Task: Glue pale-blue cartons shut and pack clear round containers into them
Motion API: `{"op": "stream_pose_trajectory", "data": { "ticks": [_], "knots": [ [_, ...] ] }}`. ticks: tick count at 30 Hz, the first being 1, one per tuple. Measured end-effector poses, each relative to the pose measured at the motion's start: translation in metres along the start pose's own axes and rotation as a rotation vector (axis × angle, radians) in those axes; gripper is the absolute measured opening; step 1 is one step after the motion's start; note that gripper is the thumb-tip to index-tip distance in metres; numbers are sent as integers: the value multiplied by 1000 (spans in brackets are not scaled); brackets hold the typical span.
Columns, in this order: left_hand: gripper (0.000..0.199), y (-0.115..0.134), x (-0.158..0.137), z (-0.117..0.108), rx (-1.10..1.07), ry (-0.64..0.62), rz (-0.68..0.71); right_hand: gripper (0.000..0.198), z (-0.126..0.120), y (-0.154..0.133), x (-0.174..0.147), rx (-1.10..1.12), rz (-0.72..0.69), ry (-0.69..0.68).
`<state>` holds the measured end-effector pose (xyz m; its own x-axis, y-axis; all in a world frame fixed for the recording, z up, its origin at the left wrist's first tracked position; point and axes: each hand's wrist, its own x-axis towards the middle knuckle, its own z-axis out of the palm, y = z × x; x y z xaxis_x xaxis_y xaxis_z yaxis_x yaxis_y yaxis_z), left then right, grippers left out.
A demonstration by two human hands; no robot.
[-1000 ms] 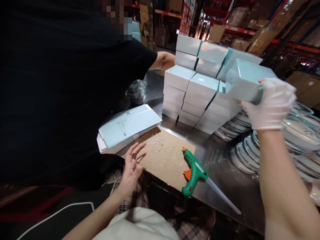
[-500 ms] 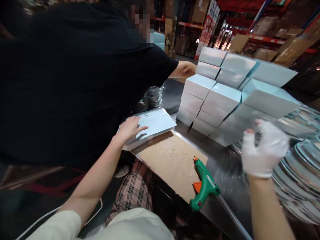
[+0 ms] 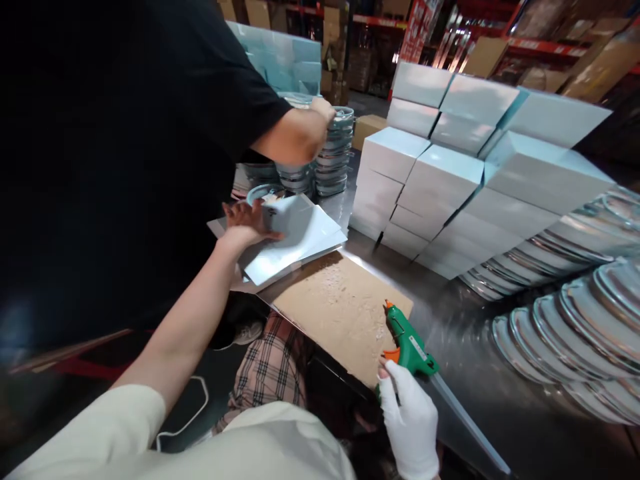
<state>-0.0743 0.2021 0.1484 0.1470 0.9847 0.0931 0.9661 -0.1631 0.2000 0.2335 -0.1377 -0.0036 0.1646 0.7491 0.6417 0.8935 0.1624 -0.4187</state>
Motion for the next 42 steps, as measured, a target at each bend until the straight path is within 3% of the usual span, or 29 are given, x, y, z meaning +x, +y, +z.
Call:
{"op": "stream_pose_trajectory", "data": {
  "ticks": [3, 4, 6, 8, 11, 14, 16, 19, 21, 25, 31, 33, 35, 37, 39, 41, 42],
  "knots": [
    [77, 12, -61, -18, -54, 225, -60, 21, -2, -9, 8, 34, 26, 47],
    [64, 16, -84, -21, -83, 263, -27, 23, -2, -16, 15, 52, 18, 89],
    [55, 23, -128, -19, -204, 338, 130, 41, -3, -33, 34, 50, -42, 198],
    [52, 27, -161, -9, -390, 249, 316, 57, -5, -48, 57, -5, -137, 274],
    [41, 21, -188, 17, -607, -58, 520, 41, -8, -58, 82, -45, -159, 274],
    [31, -3, -195, 45, -676, -146, 573, 14, -11, -55, 84, 128, -29, 105],
    [30, -21, -198, 61, -674, -126, 549, 27, -11, -51, 76, 334, 117, -183],
    [43, -41, -203, 80, -638, -177, 555, 52, -7, -46, 64, 677, 384, -740],
    [46, -46, -207, 89, -609, -275, 626, 59, -3, -45, 57, 787, 433, -943],
    [45, -49, -210, 99, -559, -382, 707, 52, 5, -45, 42, 805, 389, -974],
    [38, -51, -200, 93, -523, -367, 787, 80, 39, -46, 5, 1352, 535, -1087],
    [54, -44, -201, 100, -426, -352, 812, 84, 52, -49, -5, 1372, 567, -1066],
    [86, -36, -209, 114, -343, -388, 845, 91, 58, -53, -10, 1352, 570, -1057],
    [104, -30, -219, 129, -286, -483, 876, 97, 53, -53, -12, 1346, 540, -1091],
    [99, -31, -227, 133, -255, -529, 885, 94, 38, -47, -16, 1328, 500, -1122],
    [85, -37, -230, 123, -285, -481, 858, 80, 19, -36, -25, 1196, 495, -981],
    [77, -41, -229, 114, -336, -433, 818, 72, 12, -30, -32, 1090, 504, -819]
  ]
}}
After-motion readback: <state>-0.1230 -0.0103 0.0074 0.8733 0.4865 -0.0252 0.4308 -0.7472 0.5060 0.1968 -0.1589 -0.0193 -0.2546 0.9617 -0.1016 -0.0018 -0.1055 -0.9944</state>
